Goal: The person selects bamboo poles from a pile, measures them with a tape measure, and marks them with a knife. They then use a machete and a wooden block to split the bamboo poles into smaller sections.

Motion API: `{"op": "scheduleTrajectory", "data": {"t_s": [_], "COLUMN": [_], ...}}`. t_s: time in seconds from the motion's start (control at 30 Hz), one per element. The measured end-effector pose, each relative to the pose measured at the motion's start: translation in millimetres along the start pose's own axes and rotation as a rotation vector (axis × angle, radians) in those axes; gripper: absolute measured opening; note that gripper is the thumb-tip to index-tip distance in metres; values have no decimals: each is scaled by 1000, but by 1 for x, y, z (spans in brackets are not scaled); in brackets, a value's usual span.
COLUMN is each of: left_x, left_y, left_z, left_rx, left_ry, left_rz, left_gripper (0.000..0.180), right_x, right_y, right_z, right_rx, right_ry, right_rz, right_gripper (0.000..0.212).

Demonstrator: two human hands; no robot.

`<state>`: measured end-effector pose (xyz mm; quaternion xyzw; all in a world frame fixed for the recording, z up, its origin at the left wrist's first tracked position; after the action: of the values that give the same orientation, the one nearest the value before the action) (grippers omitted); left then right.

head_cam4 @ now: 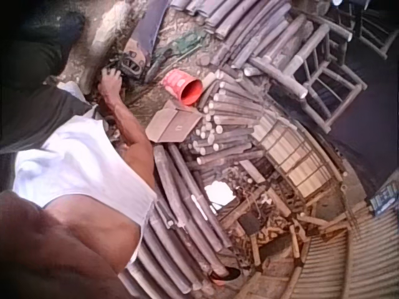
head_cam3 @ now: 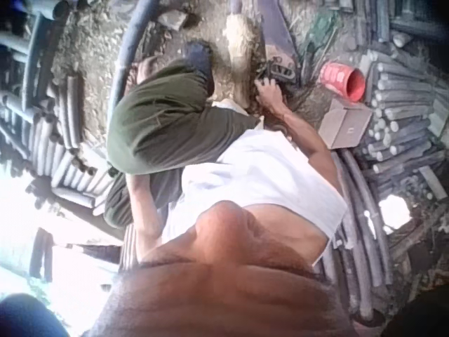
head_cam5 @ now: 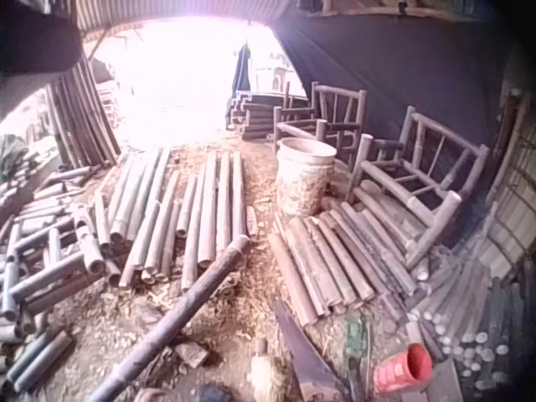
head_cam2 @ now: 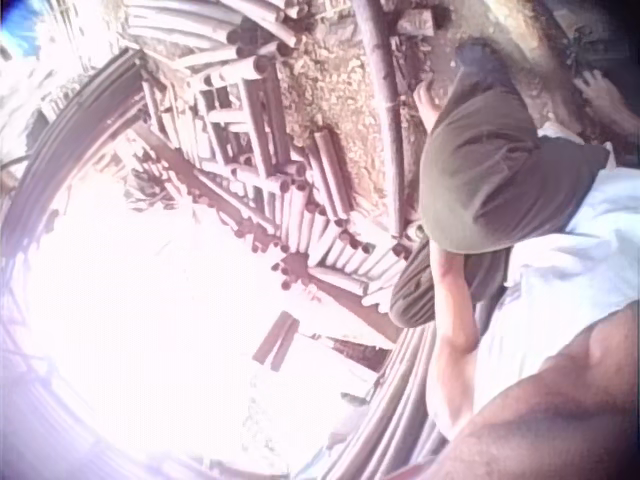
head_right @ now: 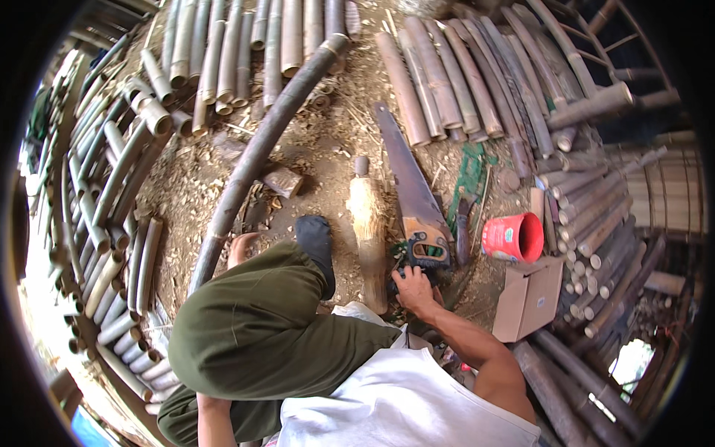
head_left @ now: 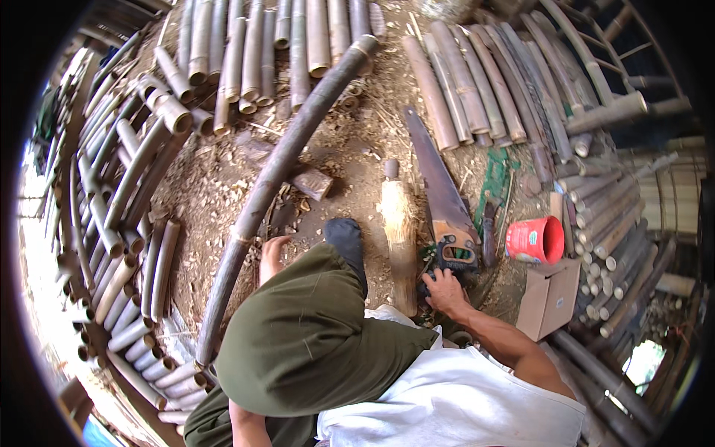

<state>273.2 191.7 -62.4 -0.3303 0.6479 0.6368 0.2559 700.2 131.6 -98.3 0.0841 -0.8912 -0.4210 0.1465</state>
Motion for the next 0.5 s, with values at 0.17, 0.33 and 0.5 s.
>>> {"op": "scheduleTrajectory", "data": {"t_s": [0.17,0.33,0.5], "left_x": [-85,-142,-142], "left_y": [-13,-22,-26], "left_z": [28,52,60], "left_rx": [321,591,469], "left_ry": [248,123,-29], "left_rz": [-509,-703,-727], "left_gripper": [52,81,96], "right_x": [-4,50,120], "right_y": [121,170,157], "right_z": [-6,39,107], "right_rx": [-96,-317,-591], "right_ry": [-99,204,438], "right_rz": [591,1525,1361], "right_gripper": [62,54,46]}}
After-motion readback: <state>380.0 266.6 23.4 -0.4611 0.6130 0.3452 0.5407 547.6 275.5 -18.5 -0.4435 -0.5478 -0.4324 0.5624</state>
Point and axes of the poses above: each hand's wrist, its own z-axis towards the middle knuckle, its own y-axis out of the back of the hand, x = y × z, the point moved 1 cm from there along z, towards the middle knuckle
